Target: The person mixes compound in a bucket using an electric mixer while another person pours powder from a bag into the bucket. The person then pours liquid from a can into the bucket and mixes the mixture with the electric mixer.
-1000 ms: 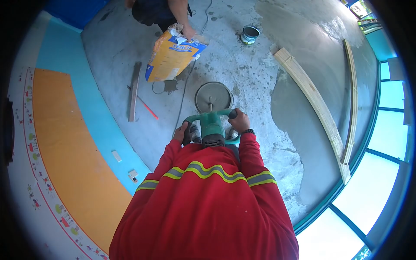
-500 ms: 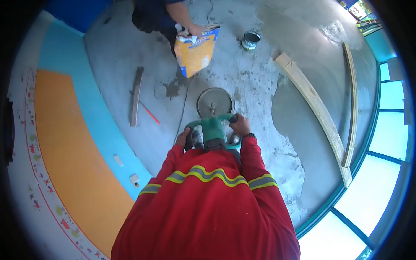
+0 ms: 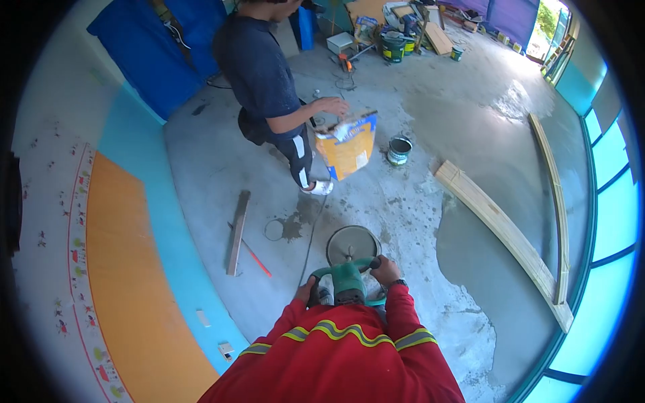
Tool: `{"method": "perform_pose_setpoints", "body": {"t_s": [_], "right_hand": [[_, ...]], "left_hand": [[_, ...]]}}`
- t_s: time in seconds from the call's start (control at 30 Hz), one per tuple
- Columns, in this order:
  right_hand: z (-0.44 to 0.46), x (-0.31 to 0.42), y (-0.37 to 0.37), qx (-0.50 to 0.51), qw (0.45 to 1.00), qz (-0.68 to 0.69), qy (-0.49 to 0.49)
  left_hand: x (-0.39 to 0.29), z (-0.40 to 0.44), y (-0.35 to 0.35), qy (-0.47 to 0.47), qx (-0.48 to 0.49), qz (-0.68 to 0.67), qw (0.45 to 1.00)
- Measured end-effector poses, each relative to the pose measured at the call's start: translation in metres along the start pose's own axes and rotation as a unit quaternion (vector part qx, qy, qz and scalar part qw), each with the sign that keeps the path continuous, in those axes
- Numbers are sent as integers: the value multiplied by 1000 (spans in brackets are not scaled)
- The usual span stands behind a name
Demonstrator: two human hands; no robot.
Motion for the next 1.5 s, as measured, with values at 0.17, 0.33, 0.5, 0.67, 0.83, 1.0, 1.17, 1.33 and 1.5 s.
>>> {"method": "perform_pose_setpoints", "body": {"t_s": [0.17, 0.33, 0.5, 0.67, 0.83, 1.0, 1.17, 1.33, 1.5], "right_hand": [[4, -3, 1, -29, 999, 14, 20], [12, -2, -4, -32, 998, -12, 45], [15, -8, -10, -6, 999, -30, 15], [17, -3, -8, -7, 999, -31, 21], [11, -7, -7, 2, 999, -30, 17], [8, -12, -5, -9, 1000, -25, 12], [4, -18, -1, -24, 1000, -2, 11], [-3, -24, 1, -35, 999, 9, 9], [-6, -35, 0, -56, 998, 39, 16]], "left_hand": [[23, 24, 3, 2, -1, 0, 1000], [12, 16, 5, 13, -14, 16, 1000], [70, 69, 17, 41, 19, -33, 998], [66, 68, 24, 42, 5, -34, 999], [71, 67, 22, 49, 8, -37, 998], [78, 72, 20, 42, 26, -23, 999], [64, 56, 15, 42, -2, -1, 999], [61, 50, 6, 29, 13, -23, 999], [42, 22, -9, 47, 35, -2, 998]]}}
Point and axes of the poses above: each hand's wrist, its own z-axis towards the middle knuckle, its own y-axis out of the back of the hand, x = y × z, the point moved 10 cm from there along z, towards the middle knuckle, and after that the axes turned 1 degree about -z, right-handed, at the moved point
